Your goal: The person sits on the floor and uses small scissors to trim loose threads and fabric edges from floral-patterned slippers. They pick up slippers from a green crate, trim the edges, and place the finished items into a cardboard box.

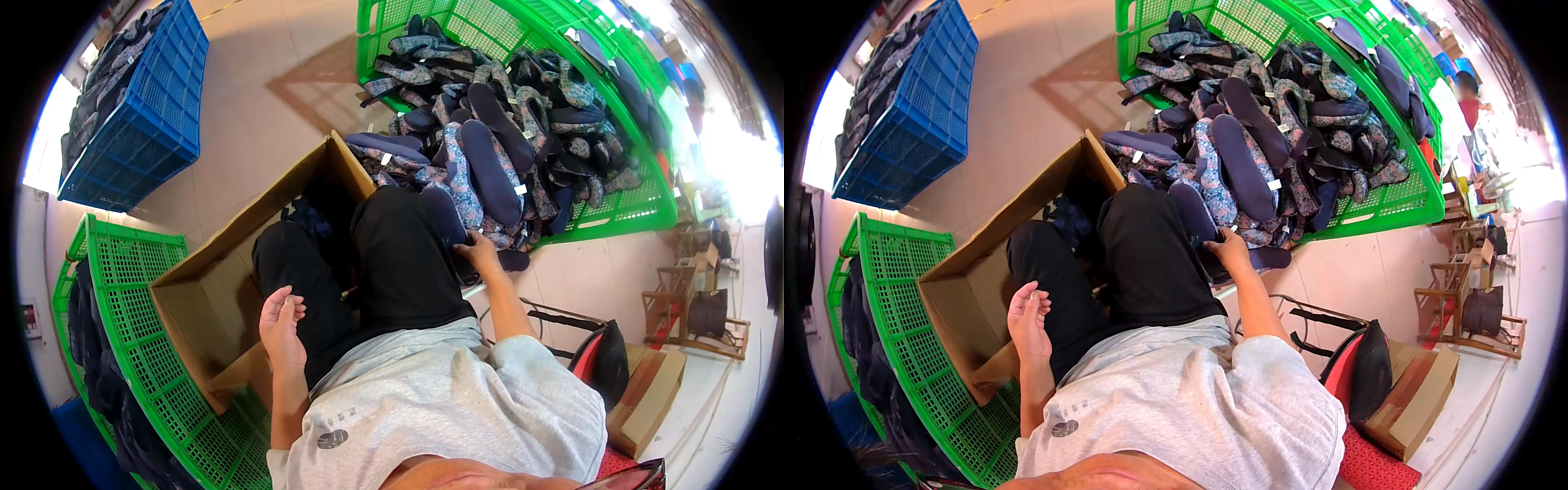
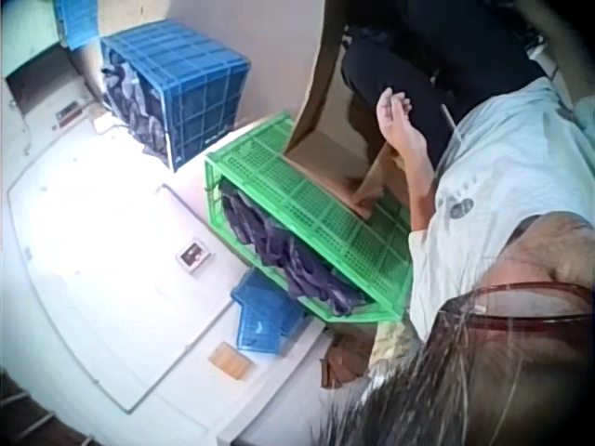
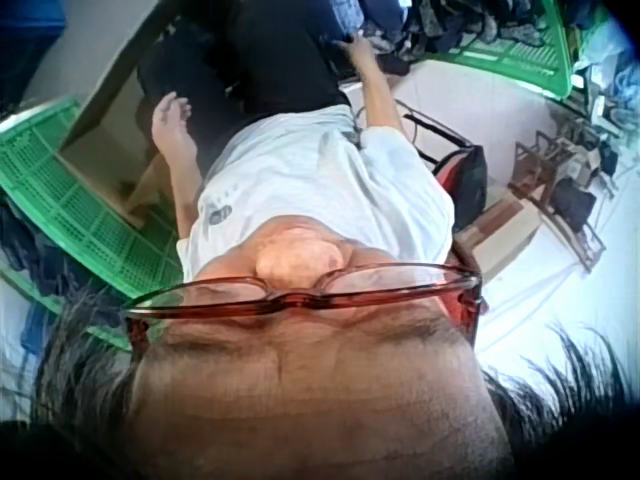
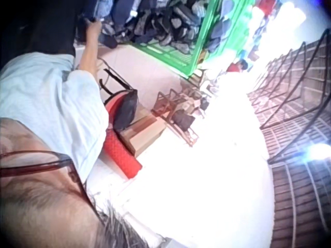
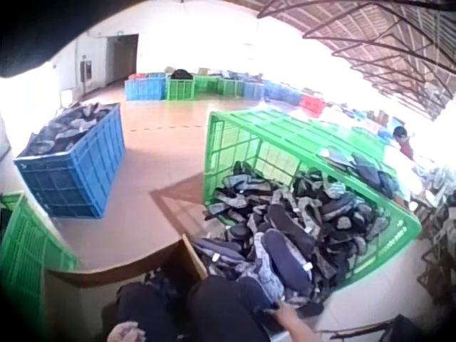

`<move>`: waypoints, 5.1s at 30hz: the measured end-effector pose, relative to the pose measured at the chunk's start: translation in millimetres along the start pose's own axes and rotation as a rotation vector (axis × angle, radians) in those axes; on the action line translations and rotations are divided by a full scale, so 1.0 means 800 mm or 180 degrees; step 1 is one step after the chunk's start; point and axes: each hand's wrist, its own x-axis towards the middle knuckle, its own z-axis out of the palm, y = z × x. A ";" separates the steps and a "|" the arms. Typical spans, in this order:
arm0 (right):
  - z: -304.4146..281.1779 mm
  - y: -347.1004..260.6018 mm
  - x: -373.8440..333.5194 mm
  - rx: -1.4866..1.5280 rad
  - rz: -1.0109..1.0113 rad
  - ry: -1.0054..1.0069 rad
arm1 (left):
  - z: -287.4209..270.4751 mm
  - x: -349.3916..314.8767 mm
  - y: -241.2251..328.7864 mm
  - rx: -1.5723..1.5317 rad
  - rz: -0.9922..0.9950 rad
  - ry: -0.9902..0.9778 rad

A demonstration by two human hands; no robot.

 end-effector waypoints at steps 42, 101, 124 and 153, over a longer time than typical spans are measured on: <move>0.179 -0.268 -0.168 0.2885 -0.0262 -0.2967 | -0.004 0.020 0.121 0.4088 0.0869 -0.0970; 0.111 -0.285 -0.126 0.2278 -0.0696 -0.2659 | 0.020 -0.006 0.032 0.3576 0.3463 0.0302; 0.083 -0.383 -0.118 -0.1180 -0.3050 -0.2671 | 0.026 -0.003 0.034 0.3670 0.3432 0.0232; 0.112 -0.308 -0.112 0.1544 -0.1196 -0.1950 | 0.028 -0.003 0.039 0.3547 0.3183 0.0309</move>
